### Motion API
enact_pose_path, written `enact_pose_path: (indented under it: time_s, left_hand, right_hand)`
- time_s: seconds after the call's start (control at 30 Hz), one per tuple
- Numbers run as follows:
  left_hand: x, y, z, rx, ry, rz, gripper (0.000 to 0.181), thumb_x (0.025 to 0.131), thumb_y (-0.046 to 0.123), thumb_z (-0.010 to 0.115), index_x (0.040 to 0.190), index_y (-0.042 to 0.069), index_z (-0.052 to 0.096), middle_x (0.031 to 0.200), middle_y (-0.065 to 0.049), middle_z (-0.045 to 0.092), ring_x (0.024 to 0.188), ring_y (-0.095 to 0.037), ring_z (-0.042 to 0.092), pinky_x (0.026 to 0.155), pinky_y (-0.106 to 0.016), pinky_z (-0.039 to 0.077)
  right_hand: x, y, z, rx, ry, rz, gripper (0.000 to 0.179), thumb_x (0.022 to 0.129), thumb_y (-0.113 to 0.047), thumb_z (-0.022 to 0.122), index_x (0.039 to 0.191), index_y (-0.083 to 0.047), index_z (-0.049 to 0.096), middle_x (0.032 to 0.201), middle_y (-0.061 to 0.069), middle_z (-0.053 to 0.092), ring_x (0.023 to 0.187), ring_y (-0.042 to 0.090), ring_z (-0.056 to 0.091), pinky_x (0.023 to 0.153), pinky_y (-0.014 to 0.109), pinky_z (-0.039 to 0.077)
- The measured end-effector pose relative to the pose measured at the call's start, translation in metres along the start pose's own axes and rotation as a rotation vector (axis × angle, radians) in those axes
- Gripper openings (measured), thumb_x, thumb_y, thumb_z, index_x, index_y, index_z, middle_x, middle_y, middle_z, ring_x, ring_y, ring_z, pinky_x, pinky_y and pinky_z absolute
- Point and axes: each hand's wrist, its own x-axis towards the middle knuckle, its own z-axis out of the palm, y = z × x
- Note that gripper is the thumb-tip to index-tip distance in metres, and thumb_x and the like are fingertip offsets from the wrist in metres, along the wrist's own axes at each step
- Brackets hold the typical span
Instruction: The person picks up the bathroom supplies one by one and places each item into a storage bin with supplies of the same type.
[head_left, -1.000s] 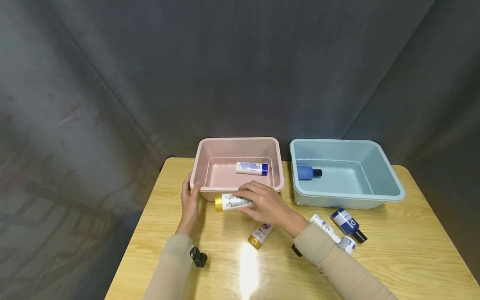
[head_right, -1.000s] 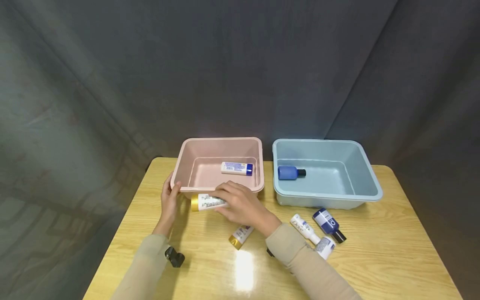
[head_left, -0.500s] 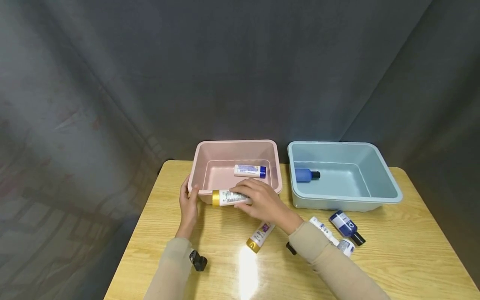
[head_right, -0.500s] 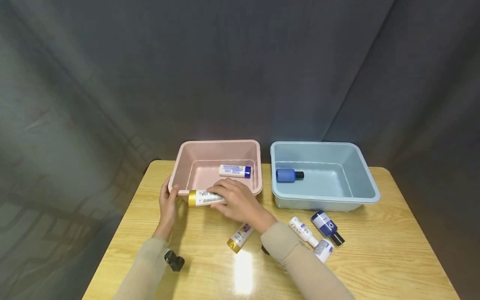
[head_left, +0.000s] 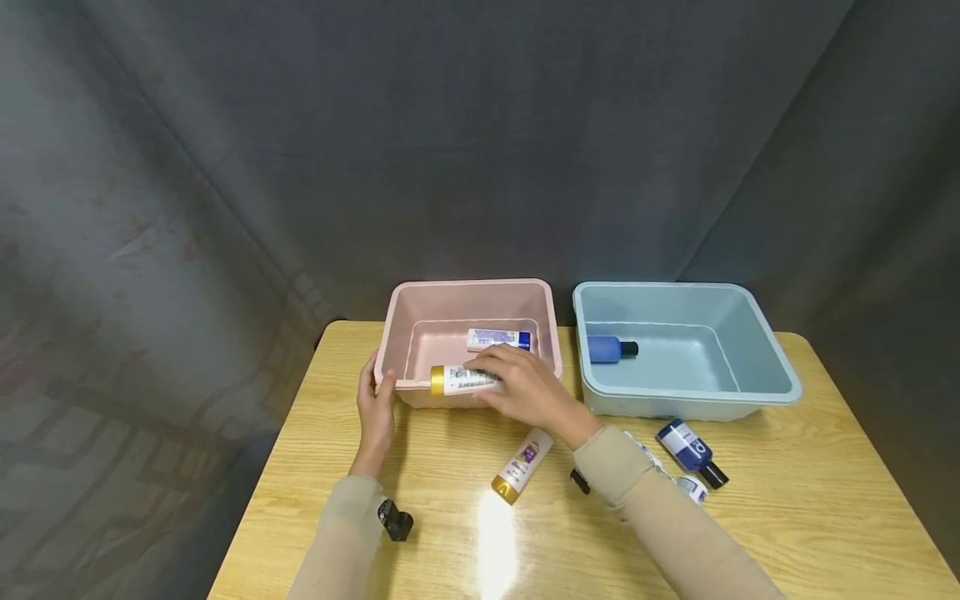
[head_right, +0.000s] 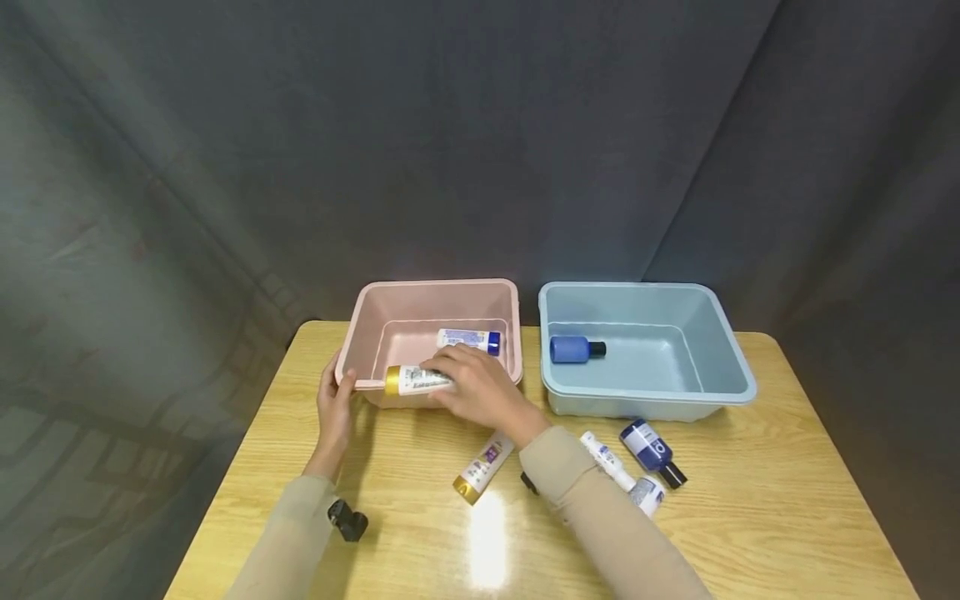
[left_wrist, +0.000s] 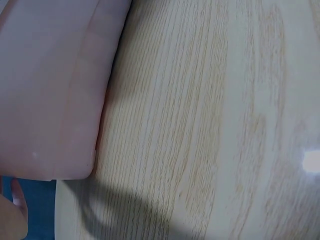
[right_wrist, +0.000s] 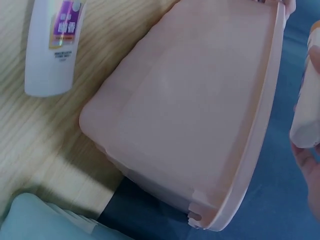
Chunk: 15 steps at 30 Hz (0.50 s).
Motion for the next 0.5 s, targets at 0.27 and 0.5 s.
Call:
enact_pose_path:
  time_s: [0.27, 0.5]
  left_hand:
    - [-0.002, 0.028, 0.004, -0.012, -0.027, -0.028, 0.051, 0.101, 0.008, 0.049, 0.150, -0.001, 0.036, 0.151, -0.019, 0.037, 0.137, -0.030, 0.037, 0.107, -0.033, 0.036]
    - [-0.001, 0.031, 0.005, -0.009, -0.004, -0.030, 0.050, 0.100, 0.006, 0.051, 0.148, -0.002, 0.039, 0.148, -0.020, 0.040, 0.135, -0.031, 0.039, 0.108, -0.033, 0.037]
  right_hand:
    - [0.012, 0.008, -0.006, -0.003, -0.025, 0.018, 0.044, 0.082, -0.022, 0.083, 0.123, -0.013, 0.070, 0.119, 0.003, 0.067, 0.110, 0.021, 0.062, 0.096, 0.038, 0.050]
    - [0.021, 0.017, -0.008, 0.013, -0.029, 0.024, 0.042, 0.082, -0.024, 0.082, 0.122, -0.014, 0.071, 0.117, 0.003, 0.067, 0.110, 0.021, 0.062, 0.096, 0.037, 0.050]
